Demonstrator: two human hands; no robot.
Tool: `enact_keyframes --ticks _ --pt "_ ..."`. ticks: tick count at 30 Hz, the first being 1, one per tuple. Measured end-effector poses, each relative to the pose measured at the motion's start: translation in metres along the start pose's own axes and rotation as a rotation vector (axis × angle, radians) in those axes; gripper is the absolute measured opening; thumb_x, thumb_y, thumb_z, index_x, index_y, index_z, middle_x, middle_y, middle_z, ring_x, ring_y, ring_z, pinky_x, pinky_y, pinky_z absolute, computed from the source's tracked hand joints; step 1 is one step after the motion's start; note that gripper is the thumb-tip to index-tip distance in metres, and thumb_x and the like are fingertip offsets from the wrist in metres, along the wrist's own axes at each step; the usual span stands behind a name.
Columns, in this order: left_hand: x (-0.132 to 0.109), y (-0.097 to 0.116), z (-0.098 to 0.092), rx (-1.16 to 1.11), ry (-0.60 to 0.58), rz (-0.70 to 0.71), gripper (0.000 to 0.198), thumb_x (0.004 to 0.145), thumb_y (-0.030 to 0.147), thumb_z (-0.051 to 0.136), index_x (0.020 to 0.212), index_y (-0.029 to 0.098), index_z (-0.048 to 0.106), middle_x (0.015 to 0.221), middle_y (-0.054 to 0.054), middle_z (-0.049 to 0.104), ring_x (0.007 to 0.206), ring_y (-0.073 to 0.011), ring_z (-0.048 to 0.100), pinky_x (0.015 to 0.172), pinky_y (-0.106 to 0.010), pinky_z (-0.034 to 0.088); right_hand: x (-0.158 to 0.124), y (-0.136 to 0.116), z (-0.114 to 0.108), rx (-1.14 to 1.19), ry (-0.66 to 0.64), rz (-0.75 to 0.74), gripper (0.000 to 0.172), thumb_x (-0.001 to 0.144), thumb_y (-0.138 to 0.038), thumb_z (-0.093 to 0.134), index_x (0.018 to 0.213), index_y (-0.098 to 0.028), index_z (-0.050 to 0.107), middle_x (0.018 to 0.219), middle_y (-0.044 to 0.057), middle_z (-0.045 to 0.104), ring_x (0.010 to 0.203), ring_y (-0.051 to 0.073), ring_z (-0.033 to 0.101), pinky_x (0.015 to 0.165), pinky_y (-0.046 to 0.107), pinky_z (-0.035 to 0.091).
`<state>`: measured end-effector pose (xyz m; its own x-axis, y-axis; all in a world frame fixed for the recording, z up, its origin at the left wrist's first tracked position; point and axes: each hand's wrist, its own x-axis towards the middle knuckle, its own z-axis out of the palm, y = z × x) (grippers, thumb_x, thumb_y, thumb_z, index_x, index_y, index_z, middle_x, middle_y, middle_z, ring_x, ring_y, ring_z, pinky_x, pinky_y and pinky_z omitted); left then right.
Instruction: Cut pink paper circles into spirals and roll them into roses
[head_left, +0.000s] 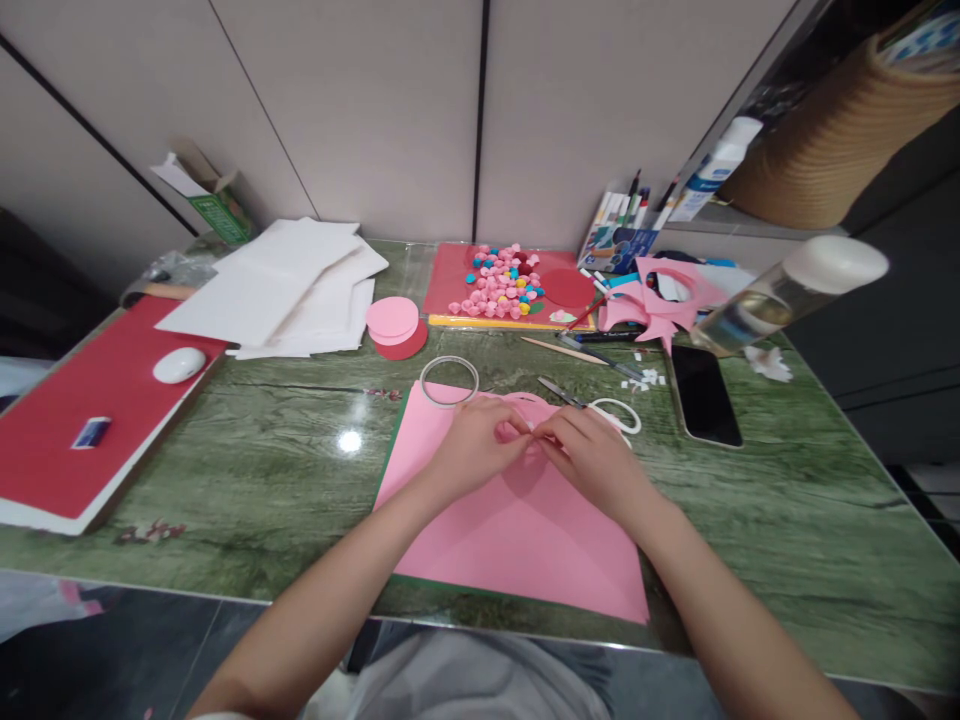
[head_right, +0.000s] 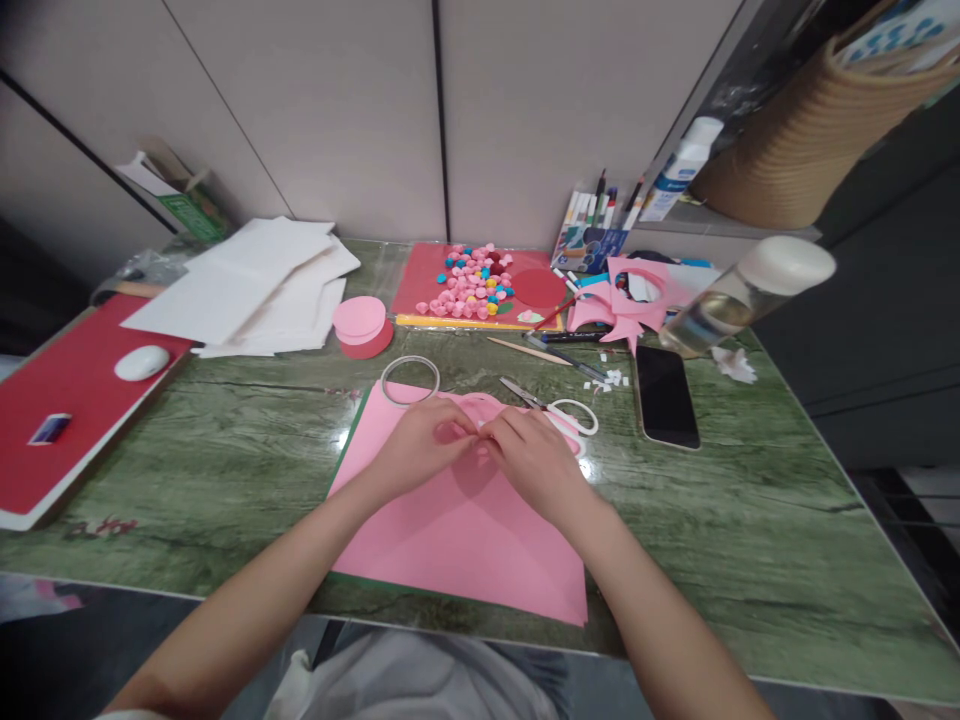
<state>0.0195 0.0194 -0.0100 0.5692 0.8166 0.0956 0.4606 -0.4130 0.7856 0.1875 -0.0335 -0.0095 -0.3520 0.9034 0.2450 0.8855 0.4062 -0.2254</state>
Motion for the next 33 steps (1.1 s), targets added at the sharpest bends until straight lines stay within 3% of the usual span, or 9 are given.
enact_keyframes --ticks 11,18,24,29,33 --pt "0.001 -0.004 0.000 -0.010 -0.038 0.018 0.010 0.072 0.027 0.061 0.071 0.020 0.068 0.076 -0.001 0.067 0.076 -0.0158 0.057 0.074 -0.028 0.040 0.000 0.001 -0.001 0.096 -0.011 0.031 0.009 0.082 -0.019 0.051 0.082 -0.020 0.060 0.078 0.004 0.061 0.073 0.017 0.055 0.066 0.029 0.040" --pt "0.000 -0.005 0.001 -0.176 -0.083 -0.069 0.011 0.071 0.027 0.059 0.069 0.019 0.066 0.075 -0.001 0.066 0.072 -0.0139 0.057 0.069 -0.025 0.042 0.000 0.001 -0.004 0.258 -0.025 0.082 0.007 0.082 -0.021 0.052 0.081 -0.021 0.059 0.077 0.002 0.060 0.073 0.015 0.054 0.068 0.027 0.041" --pt "0.002 -0.003 -0.005 -0.485 -0.067 -0.203 0.011 0.070 0.026 0.058 0.068 0.016 0.062 0.069 0.000 0.062 0.069 -0.0123 0.055 0.065 -0.024 0.041 0.000 -0.008 -0.009 0.460 0.086 0.306 0.012 0.081 -0.029 0.053 0.090 -0.021 0.057 0.074 0.001 0.057 0.064 0.012 0.054 0.062 0.024 0.042" --pt "0.003 -0.003 -0.006 -0.902 -0.031 -0.225 0.013 0.070 0.027 0.061 0.069 0.015 0.059 0.067 0.001 0.058 0.062 -0.0089 0.052 0.061 -0.022 0.041 0.001 -0.016 -0.001 0.611 -0.123 0.396 0.037 0.077 -0.027 0.055 0.113 -0.024 0.048 0.057 -0.007 0.051 0.050 0.010 0.047 0.049 0.021 0.035" --pt "0.005 -0.004 -0.008 -1.135 0.097 -0.214 0.013 0.065 0.026 0.066 0.066 0.014 0.059 0.068 0.000 0.058 0.066 -0.0092 0.053 0.065 -0.022 0.042 0.002 -0.011 0.005 0.438 -0.080 0.406 0.019 0.074 -0.023 0.054 0.092 -0.023 0.061 0.057 -0.004 0.054 0.052 0.011 0.048 0.050 0.022 0.032"
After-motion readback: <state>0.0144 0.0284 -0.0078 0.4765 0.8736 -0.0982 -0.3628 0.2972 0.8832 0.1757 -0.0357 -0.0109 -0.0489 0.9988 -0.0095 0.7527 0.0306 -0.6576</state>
